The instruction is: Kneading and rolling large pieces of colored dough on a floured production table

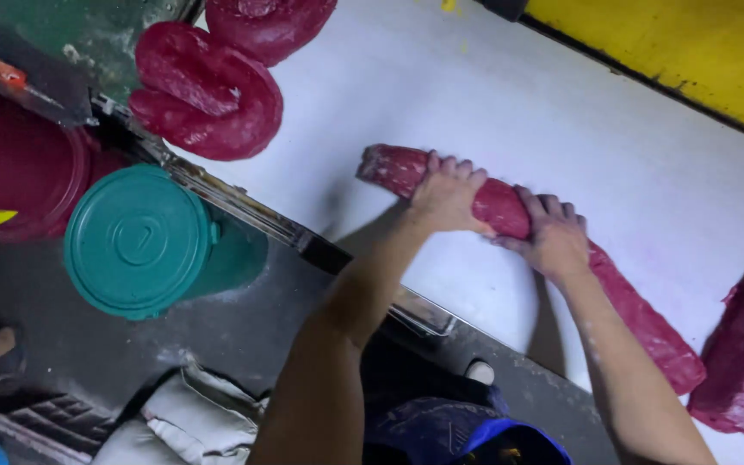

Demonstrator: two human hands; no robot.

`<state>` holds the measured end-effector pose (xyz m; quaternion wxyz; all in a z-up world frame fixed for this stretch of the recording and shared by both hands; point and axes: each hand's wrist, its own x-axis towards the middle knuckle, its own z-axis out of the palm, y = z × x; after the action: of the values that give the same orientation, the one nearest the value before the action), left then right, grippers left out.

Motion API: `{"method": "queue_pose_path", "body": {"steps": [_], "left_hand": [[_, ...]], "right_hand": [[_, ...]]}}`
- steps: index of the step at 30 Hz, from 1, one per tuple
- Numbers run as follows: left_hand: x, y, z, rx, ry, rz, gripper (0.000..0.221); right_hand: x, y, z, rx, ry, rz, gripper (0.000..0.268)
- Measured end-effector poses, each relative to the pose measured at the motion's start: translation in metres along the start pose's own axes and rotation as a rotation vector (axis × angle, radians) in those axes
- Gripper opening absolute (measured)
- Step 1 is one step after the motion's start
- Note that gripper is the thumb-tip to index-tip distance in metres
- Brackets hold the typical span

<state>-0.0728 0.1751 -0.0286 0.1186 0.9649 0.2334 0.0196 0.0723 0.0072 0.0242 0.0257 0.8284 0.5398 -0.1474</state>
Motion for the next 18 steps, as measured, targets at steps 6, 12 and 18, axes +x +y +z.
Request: {"method": "queue_pose_path", "body": {"steps": [6,12,18], "left_hand": [[-0.074,0.003,-0.027,0.076,0.278,0.075,0.126],[-0.087,-0.051,-0.023,-0.062,0.236,0.037,0.122],[-0.037,-0.083,-0.002,0.2,0.399,0.161,0.122]], "right_hand": [[-0.041,-0.034,0.046,-0.167,0.261,0.016,0.1],[-0.022,-0.108,0.041,-0.029,0.461,-0.157,0.089],[0.045,-0.098,0.037,-0.205,0.257,-0.105,0.101]]}}
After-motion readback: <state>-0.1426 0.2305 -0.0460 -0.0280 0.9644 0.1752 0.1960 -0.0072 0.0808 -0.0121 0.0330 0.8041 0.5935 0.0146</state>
